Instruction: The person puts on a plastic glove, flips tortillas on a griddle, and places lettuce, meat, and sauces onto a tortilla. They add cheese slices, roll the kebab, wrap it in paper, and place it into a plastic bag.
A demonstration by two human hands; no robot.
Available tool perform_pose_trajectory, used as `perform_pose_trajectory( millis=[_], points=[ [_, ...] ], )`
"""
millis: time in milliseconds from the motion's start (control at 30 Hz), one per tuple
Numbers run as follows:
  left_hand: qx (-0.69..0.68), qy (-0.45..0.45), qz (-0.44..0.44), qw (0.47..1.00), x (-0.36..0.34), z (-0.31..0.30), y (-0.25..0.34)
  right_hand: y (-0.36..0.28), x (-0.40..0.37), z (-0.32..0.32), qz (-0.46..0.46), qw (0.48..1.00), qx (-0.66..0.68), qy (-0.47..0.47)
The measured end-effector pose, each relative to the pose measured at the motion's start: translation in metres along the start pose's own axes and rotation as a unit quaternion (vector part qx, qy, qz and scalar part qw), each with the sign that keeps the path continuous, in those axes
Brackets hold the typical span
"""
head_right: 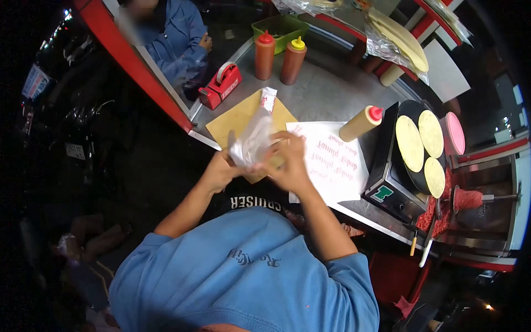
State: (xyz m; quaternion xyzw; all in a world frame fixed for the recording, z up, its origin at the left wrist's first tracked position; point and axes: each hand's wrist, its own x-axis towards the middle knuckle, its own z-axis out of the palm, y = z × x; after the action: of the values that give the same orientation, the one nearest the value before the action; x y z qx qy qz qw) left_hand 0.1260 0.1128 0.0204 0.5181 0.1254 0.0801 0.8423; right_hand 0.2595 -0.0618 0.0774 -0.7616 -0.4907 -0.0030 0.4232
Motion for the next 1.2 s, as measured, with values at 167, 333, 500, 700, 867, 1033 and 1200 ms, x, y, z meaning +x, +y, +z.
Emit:
perform_pose_trajectory(
  millis=[167,333,500,700,867,1033,1200],
  points=[
    [0.072,0.005,0.185,0.980,-0.020,-0.046,-0.012,-0.024,-0.005,0.010,0.073,0.920,0.372,-0.099],
    [-0.178,0.267,0.081,0.944,-0.051,-0.110,0.019,0.064,0.043,0.003,0.139,0.947,0.288,-0.029],
    [-0.103,0.224,0.196,0.949,-0.075,-0.125,0.009,0.193,0.194,0.051,0.184,0.928,0.078,0.315],
    [0.004,0.260,0.157,0.953,-0.105,-0.083,0.026,0.178,0.184,0.042,0.176,0.947,0.132,0.235],
    [-0.067,0.169,0.120,0.976,-0.076,-0.079,0.028,0.132,0.119,0.053,0.167,0.963,0.070,0.200],
    [0.111,0.095,0.258,0.955,0.020,-0.055,0.091,0.110,0.077,0.070,0.195,0.945,-0.063,0.256],
    [0.284,0.127,0.343,0.886,0.104,-0.067,0.102,0.029,0.076,0.089,0.271,0.950,-0.147,0.054]
  ],
)
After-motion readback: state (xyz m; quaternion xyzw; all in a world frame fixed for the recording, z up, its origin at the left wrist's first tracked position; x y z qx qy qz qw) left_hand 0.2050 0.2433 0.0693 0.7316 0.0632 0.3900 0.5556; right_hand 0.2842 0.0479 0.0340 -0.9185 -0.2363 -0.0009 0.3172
